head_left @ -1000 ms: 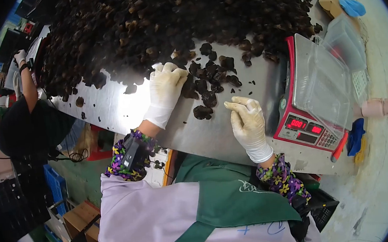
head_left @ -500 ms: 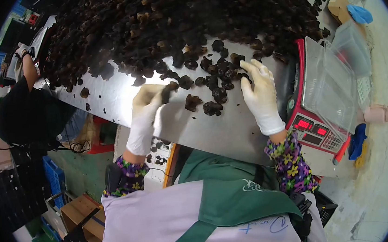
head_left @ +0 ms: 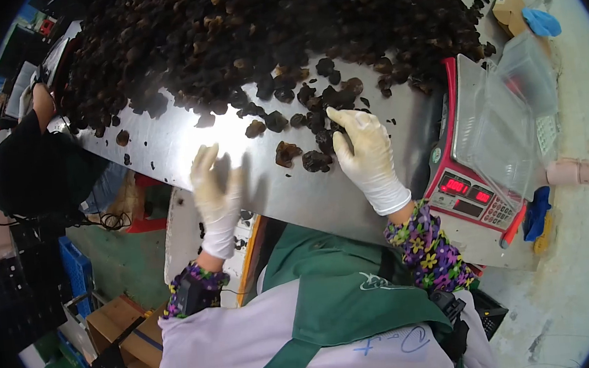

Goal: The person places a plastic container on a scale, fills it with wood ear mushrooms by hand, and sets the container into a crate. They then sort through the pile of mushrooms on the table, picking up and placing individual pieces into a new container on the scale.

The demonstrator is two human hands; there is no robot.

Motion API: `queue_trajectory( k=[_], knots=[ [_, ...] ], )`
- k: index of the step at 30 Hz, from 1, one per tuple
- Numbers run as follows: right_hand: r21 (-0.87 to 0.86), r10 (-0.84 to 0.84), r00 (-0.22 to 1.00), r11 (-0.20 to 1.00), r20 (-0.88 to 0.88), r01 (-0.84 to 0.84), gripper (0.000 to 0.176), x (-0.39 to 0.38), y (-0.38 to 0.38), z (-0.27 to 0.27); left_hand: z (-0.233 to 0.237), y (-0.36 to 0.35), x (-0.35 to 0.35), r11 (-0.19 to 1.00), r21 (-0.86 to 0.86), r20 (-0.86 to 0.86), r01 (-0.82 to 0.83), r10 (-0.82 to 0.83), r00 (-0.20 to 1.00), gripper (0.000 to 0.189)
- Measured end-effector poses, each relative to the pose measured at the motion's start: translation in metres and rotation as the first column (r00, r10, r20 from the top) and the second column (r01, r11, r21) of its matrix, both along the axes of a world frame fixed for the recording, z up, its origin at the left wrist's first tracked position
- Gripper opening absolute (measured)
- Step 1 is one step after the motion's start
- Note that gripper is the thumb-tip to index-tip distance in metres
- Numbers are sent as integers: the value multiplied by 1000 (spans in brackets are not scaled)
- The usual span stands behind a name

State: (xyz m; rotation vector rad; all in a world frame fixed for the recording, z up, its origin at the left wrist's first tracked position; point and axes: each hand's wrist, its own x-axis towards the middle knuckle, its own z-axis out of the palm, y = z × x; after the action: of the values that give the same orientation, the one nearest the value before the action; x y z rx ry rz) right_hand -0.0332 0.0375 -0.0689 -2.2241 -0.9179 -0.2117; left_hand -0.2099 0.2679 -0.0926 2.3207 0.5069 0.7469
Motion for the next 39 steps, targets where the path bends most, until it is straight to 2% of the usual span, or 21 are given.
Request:
queue_trajectory(
  k=[1,2,3,4,6,9,10,11,14,19,20,22,25,26,28,30,31,32,34,35,39],
  knots=[
    [34,-25,998,999,61,23,37,-1,-3,-3,8,-14,15,998,43,-151,38,-31,988,66],
    [68,-53,991,997,121,45,38,-2,-6,-5,13,-22,33,984,97,-172,150,-132,976,76],
    [65,-61,991,996,123,53,38,0,-7,-4,7,-24,52,960,160,-124,228,-209,970,81],
    [58,-120,984,992,132,113,42,8,-5,-3,10,-30,69,951,122,-105,284,-272,956,84],
    [51,-233,960,972,153,228,51,27,0,0,10,-41,100,921,206,-108,330,-314,943,91],
    [-53,-209,977,976,37,211,52,50,7,-18,14,-56,136,877,315,-114,364,-345,932,85],
    [-123,-166,986,979,-29,162,52,54,9,-24,13,-57,144,864,263,-126,429,-410,903,74],
    [-106,-119,988,986,96,129,52,46,9,-33,12,-59,144,848,239,-164,473,-445,881,67],
    [56,-29,1000,998,-8,30,44,13,-2,-23,6,-70,116,839,166,-162,519,-496,853,52],
    [82,14,1000,996,12,-15,45,-40,-21,-22,16,-65,83,758,273,-83,592,-595,800,43],
    [84,10,1000,996,21,-12,46,-42,-22,-22,18,-60,84,758,271,-86,593,-594,800,43],
    [85,1,1000,996,31,-4,47,-41,-25,-26,22,-48,98,788,150,43,597,-609,792,38],
    [88,-12,999,996,46,8,47,-41,-24,-26,21,-25,153,871,326,148,368,-431,890,38],
    [88,-13,999,996,49,9,46,-41,-24,-26,21,-19,169,897,331,59,292,-328,943,49],
    [87,-31,998,996,54,26,46,-43,-25,-26,14,-3,200,852,464,-73,243,-236,969,64],
    [85,-51,997,995,64,46,46,-43,-26,-27,9,4,215,810,482,-307,334,-201,930,60],
    [92,-57,995,994,77,49,45,-43,-26,-26,10,5,218,831,426,-315,359,-236,919,44],
    [101,-64,994,993,88,55,45,-44,-28,-26,10,4,217,828,425,-314,365,-244,918,44],
    [120,-77,992,991,98,65,46,-44,-30,-27,11,5,203,844,335,-331,418,-310,891,28],
    [141,-79,991,988,111,63,46,-43,-30,-28,13,3,188,846,330,-191,418,-374,908,19],
    [116,-130,985,986,116,117,48,-33,-33,-18,30,-8,117,856,351,-219,380,-320,922,25]
  ],
)
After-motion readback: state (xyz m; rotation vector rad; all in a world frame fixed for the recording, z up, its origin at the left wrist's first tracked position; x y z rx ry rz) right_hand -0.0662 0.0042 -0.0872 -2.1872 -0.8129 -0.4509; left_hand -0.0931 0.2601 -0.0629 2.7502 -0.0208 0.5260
